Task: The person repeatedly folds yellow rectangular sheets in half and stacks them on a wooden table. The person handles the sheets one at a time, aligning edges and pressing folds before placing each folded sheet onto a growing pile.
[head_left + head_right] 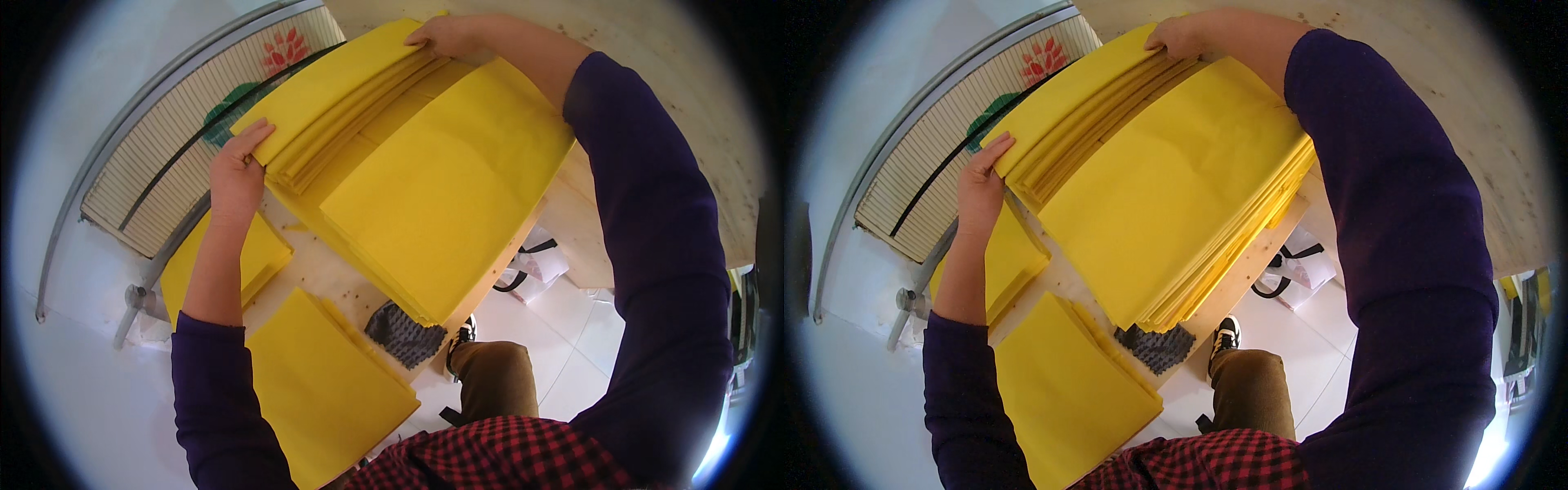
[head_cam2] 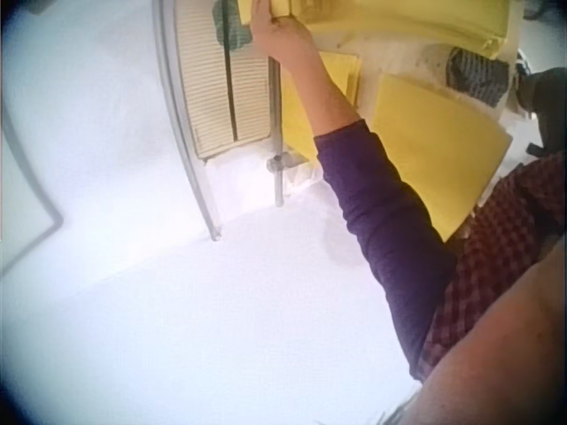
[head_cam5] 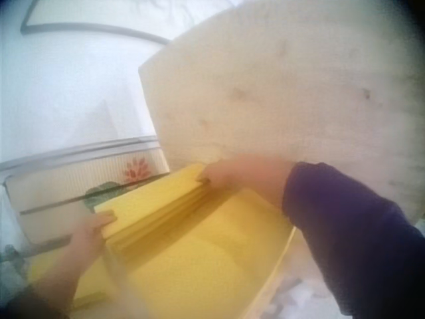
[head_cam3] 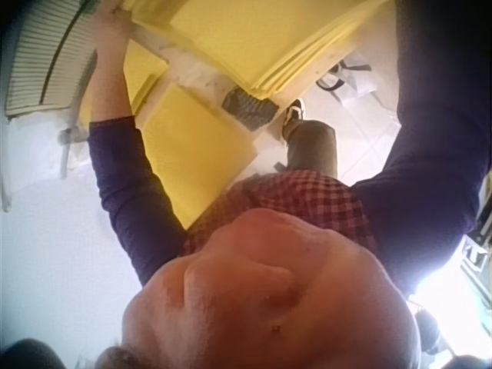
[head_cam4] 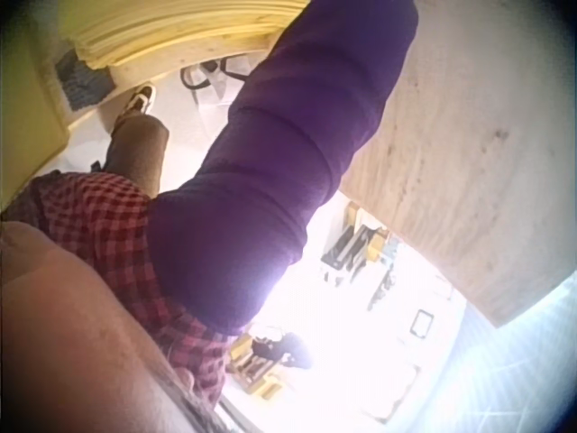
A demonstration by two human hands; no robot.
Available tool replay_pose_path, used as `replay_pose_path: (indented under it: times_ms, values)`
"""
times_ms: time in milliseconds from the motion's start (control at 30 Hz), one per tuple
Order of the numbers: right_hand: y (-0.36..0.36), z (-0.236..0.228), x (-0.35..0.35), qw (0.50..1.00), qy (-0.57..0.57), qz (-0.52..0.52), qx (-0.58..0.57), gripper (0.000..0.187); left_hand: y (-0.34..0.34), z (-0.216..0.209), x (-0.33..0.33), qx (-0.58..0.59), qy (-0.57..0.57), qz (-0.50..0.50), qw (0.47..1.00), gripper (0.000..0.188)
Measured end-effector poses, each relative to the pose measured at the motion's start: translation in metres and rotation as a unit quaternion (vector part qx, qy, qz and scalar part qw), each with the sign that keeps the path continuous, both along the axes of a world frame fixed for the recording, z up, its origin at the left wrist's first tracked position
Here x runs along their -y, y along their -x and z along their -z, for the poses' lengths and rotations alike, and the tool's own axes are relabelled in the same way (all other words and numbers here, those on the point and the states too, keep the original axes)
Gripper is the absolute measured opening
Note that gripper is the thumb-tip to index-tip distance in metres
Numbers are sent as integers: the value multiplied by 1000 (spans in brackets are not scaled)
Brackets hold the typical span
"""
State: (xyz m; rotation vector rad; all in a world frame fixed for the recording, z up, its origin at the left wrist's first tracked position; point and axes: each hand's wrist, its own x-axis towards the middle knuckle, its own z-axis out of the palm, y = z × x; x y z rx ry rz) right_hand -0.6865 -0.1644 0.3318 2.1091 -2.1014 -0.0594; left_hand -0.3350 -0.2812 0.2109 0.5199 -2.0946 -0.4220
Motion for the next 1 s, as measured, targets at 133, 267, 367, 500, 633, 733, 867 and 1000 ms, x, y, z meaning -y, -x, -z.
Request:
replay_pose_path:
  times_ms: [133, 267, 367, 500, 633, 733, 867, 1000]
  values:
    - [-14, -21, -15, 987, 50, 113, 99, 27, -4, -27, 2, -5, 43, -24, 999, 39]
    - [-8, -42, -3, 991, 135, -20, -14, 29, -12, -70, -2, -37, 73, -59, 995, 41]
    - [-10, -56, 12, 973, 228, -30, -26, 29, -22, -102, -8, -76, 41, -58, 995, 36]
    - [-47, -89, 0, 940, 339, 22, -20, 29, -40, -125, -24, -113, 107, -77, 985, 29]
    - [-86, -109, -39, 917, 380, 117, 31, 32, -55, -130, -40, -170, 107, -56, 978, 24]
    - [-82, -117, -28, 839, 539, -39, 68, 32, -59, -124, -47, -199, 72, -36, 977, 22]
    - [-44, -171, -4, 870, 486, 7, -85, 30, -56, -119, -47, -243, -4, 77, 967, 25]
    - [-18, -201, 10, 859, 484, -59, -153, 27, -52, -105, -42, -291, -67, 109, 948, 37]
